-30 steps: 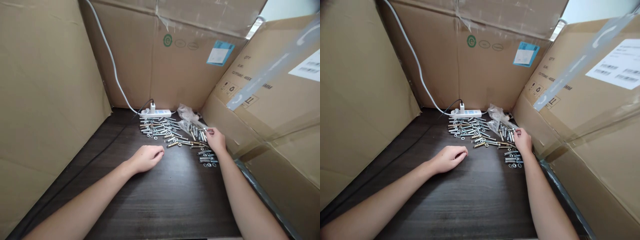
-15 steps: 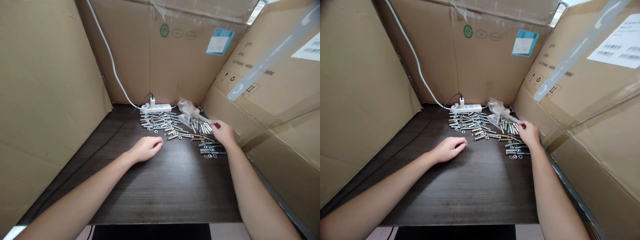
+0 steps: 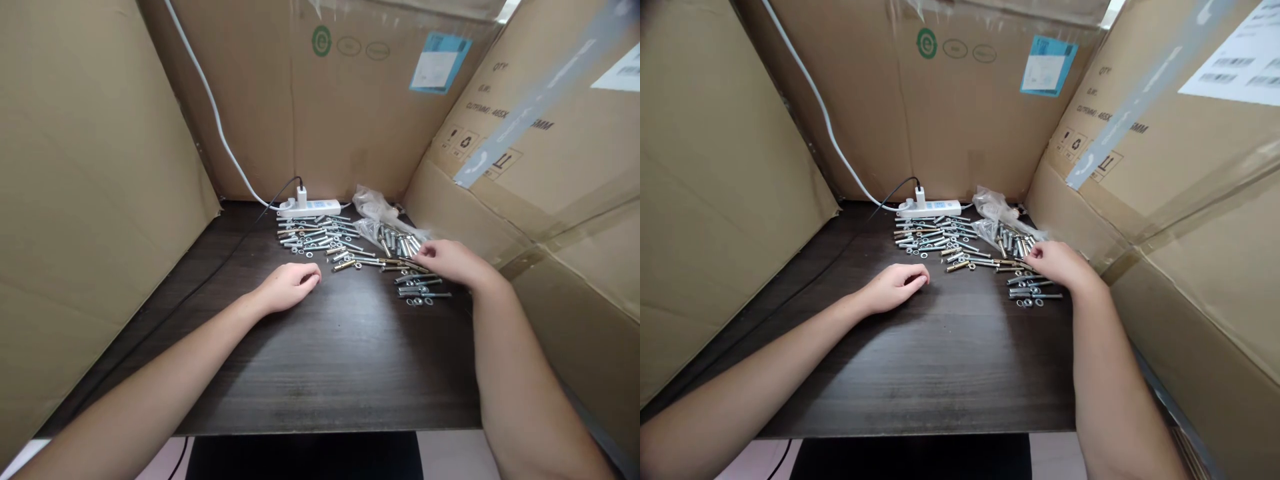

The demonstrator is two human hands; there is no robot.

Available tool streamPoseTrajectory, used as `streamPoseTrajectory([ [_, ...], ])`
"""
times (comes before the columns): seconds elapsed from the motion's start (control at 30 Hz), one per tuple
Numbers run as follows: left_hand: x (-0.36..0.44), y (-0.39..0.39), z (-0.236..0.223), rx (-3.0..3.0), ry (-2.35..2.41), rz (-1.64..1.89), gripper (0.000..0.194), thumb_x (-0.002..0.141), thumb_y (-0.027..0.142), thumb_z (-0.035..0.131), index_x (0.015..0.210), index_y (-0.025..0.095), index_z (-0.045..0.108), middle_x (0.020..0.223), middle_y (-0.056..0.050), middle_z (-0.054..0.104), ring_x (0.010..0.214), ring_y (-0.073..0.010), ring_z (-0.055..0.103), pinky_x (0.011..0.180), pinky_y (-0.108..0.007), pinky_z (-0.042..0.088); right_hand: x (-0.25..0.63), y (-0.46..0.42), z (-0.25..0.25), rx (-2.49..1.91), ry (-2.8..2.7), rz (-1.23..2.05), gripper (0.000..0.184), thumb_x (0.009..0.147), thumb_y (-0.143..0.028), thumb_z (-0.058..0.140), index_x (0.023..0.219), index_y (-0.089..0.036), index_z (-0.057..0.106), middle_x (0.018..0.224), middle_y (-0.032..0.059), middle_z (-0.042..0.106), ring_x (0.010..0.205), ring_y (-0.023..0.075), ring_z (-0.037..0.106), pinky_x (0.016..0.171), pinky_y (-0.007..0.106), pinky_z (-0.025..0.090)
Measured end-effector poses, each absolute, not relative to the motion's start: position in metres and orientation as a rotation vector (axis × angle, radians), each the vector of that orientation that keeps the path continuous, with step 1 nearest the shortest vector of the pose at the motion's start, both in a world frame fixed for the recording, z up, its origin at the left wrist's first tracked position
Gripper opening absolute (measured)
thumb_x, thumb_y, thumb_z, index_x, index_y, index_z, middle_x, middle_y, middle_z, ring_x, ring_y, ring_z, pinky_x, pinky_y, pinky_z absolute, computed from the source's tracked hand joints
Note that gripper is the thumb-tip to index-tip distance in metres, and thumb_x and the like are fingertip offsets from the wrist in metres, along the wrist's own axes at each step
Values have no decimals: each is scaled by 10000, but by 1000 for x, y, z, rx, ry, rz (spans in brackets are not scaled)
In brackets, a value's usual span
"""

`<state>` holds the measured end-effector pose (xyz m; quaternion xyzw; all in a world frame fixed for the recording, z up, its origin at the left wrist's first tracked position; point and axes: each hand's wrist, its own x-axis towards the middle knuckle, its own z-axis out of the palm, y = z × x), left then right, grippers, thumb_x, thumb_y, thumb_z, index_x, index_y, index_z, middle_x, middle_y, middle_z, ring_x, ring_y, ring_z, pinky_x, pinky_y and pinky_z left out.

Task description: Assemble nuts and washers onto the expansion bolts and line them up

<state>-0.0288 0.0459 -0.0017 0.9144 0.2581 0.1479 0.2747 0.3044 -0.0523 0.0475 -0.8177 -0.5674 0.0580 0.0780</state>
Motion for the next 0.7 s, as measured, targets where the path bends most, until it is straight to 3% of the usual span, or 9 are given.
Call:
streamPoseTrajectory([
  [0.17, -29, 45, 1, 2460, 690, 402, 280, 900, 340, 371, 854, 194, 607, 811, 4, 650, 734, -144, 565, 690, -240, 398, 296, -84, 47, -2310, -1694, 123, 162, 743, -325, 518, 695, -203, 612, 697, 32, 662, 630, 175, 585, 568, 272, 394],
  [0.27, -29, 44, 1, 2464, 687, 409, 273, 898, 334, 376, 852, 195, 607, 807, 7, 649, 729, -141, 564, 679, -237, 395, 305, -113, 24, -2444, -1637, 72, 90, 693, -232, 531, 735, -206, 606, 728, 36, 654, 654, 188, 593, 601, 286, 417],
  [0.47, -29, 42, 0, 2473, 669, 389, 272, 898, 344, 380, 846, 197, 603, 771, 13, 633, 686, -133, 546, 644, -232, 378, 316, -143, -20, -2439, -1677, -104, 242, 722, -181, 501, 922, -207, 634, 938, 86, 619, 874, 231, 604, 781, 334, 448],
  [0.7, -27, 43, -3, 2478, 657, 383, 259, 900, 334, 386, 842, 194, 596, 757, 13, 626, 672, -132, 533, 640, -235, 365, 304, -141, -20, -2331, -1643, 4, 195, 760, -241, 502, 879, -206, 652, 848, 55, 618, 728, 190, 584, 703, 314, 445],
])
